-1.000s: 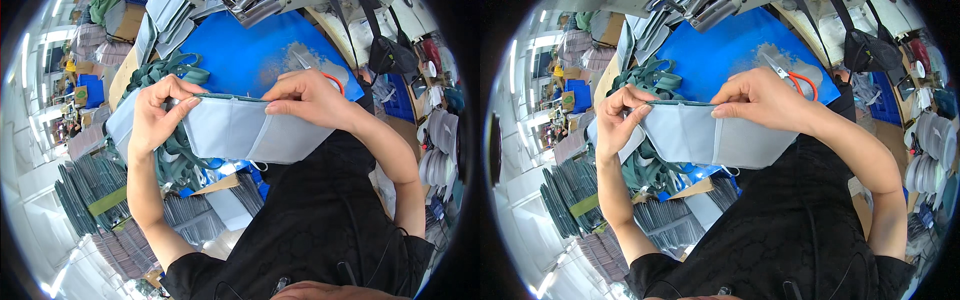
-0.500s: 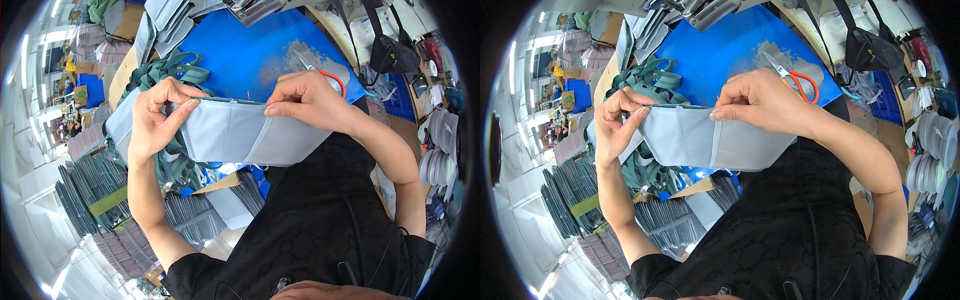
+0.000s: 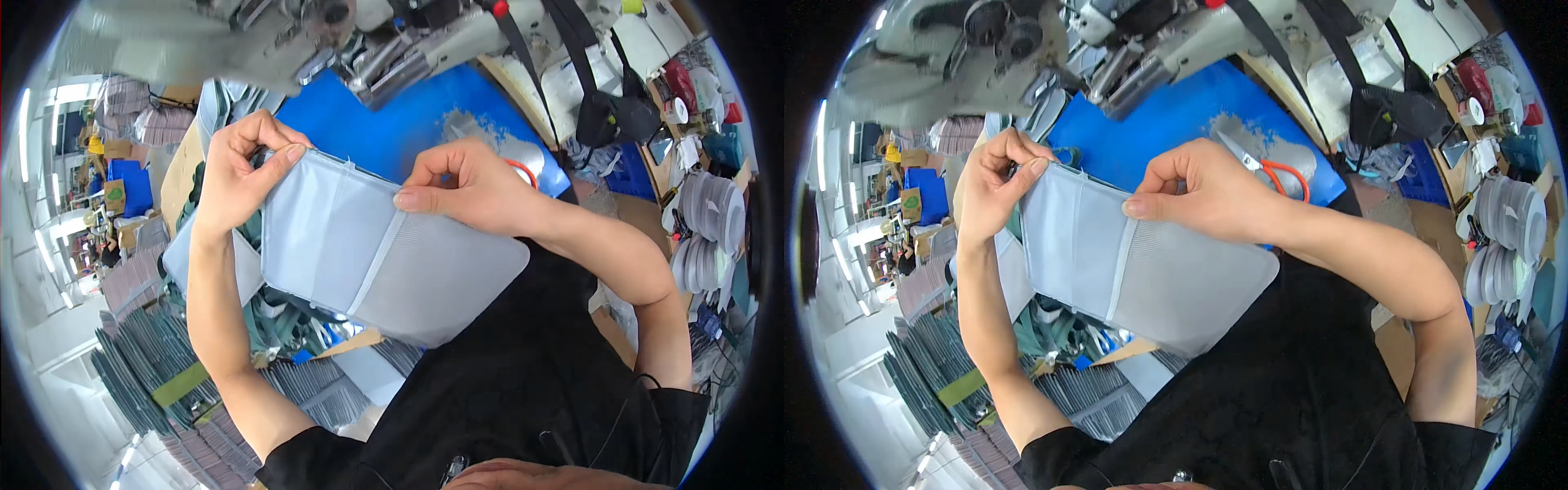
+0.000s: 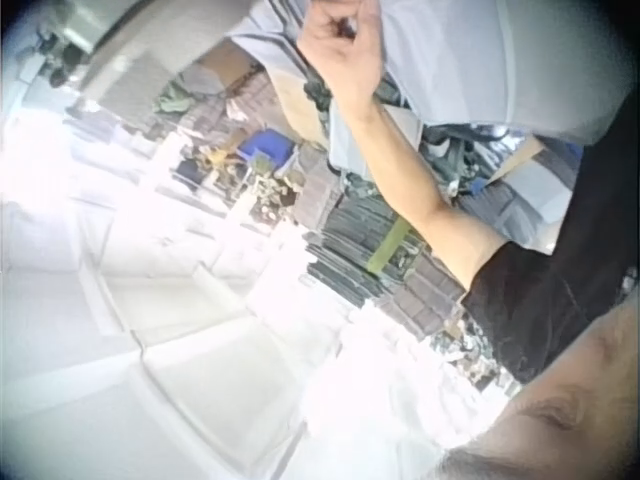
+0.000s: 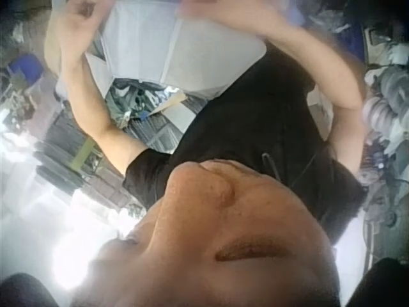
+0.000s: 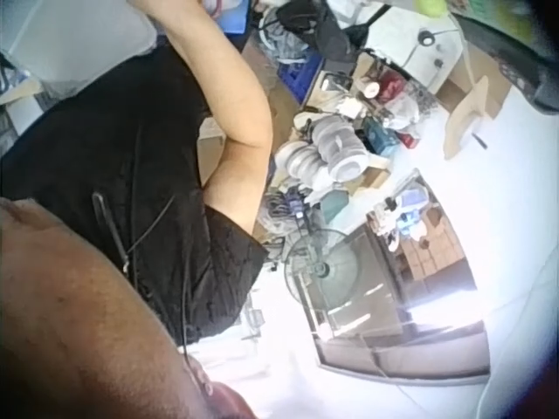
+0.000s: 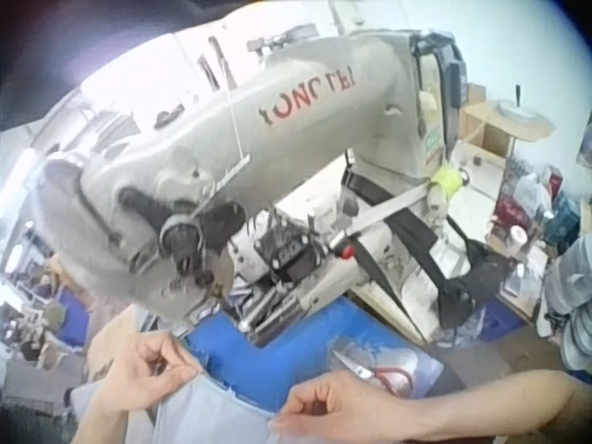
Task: Sewing fabric bags and attaching straps using an industrial sewing machine.
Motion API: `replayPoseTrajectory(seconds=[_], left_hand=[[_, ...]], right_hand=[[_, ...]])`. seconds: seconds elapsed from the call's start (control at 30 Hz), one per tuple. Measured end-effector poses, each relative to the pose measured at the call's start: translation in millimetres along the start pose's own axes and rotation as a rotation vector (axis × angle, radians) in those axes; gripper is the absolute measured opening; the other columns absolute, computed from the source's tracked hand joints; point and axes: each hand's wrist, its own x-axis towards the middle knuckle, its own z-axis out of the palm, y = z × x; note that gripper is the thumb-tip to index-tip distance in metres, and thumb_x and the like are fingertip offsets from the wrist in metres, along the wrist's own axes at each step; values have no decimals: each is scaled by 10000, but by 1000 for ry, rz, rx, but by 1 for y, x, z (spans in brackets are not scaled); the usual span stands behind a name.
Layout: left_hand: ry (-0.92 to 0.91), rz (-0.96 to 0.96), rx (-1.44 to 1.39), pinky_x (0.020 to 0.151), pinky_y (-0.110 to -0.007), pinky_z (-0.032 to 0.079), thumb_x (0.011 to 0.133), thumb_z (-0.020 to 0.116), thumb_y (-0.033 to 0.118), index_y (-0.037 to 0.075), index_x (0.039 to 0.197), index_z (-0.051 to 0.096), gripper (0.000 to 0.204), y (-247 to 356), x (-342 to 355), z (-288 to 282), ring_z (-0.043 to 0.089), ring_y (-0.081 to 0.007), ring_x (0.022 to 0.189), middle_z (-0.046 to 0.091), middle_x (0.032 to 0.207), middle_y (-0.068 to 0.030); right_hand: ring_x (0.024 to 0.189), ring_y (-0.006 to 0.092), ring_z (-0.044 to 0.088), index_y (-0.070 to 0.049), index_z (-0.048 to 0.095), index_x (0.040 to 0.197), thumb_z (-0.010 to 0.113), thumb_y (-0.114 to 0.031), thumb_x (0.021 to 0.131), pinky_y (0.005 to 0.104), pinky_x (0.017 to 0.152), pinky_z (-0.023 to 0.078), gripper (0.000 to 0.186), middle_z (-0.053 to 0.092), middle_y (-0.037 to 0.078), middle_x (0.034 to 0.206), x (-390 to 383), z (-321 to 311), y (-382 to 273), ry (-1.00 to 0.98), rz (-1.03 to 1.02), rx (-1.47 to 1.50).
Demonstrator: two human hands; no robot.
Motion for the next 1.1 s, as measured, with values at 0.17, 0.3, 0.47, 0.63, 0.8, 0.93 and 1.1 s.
replayPoseTrajectory(seconds=[0.17, 0.3, 0.47, 0.63, 0.8, 0.93, 1.1], left_hand=[[6, -98, 156, 909, -327, 521, 894, 773, 44, -16, 1017, 746, 139, -32, 45, -25, 687, -190, 957, 761, 998, -86], [25, 234, 576, 937, -376, 515, 918, 753, 159, 43, 1185, 733, 292, -85, 67, -52, 669, -218, 1046, 751, 1138, -82], [31, 266, 653, 937, -407, 513, 917, 725, 177, 45, 1200, 720, 312, -108, 85, -62, 660, -290, 1079, 736, 1173, -137], [109, 409, 897, 937, -413, 513, 910, 721, 170, 44, 1195, 719, 312, -114, 102, -57, 661, -308, 1083, 733, 1151, -151], [238, 511, 1153, 936, -419, 513, 903, 718, 164, 44, 1191, 719, 312, -110, 84, -56, 661, -327, 1087, 731, 1130, -165], [478, 201, 525, 955, -463, 512, 796, 779, 168, 60, 1242, 699, 466, -23, 26, 30, 642, -392, 1167, 687, 1233, -194], [136, 195, 730, 982, -453, 528, 618, 903, 242, 144, 1330, 688, 750, 57, -67, 102, 607, -391, 1241, 572, 1423, -183]], right_hand=[[750, 17, 550, -26, 774, 945, 788, -266, 964, 222, 667, 447, 241, 691, -32, 813, 31, -8, -14, 85, 58, 84], [703, 58, 581, 11, 783, 958, 781, -282, 956, 251, 633, 474, 293, 704, 16, 798, 45, -5, -16, 202, 49, 45], [725, 65, 609, 35, 779, 971, 787, -274, 949, 256, 649, 495, 310, 721, 36, 827, 56, -6, -26, 315, 39, 111], [759, 82, 644, 48, 781, 1020, 795, -255, 940, 251, 676, 515, 314, 737, 62, 864, 64, -3, -19, 416, 10, 233], [794, 92, 660, 60, 761, 1108, 769, -199, 959, 252, 703, 537, 299, 746, 75, 919, 58, 6, -23, 326, -8, 308], [855, 82, 679, 26, 751, 1172, 757, -222, 980, 245, 768, 546, 313, 759, 56, 990, 41, -7, -16, 311, 22, 356], [869, 90, 679, 22, 747, 1171, 751, -222, 981, 251, 774, 545, 309, 753, 56, 1006, 52, -2, -12, 311, 38, 338]])
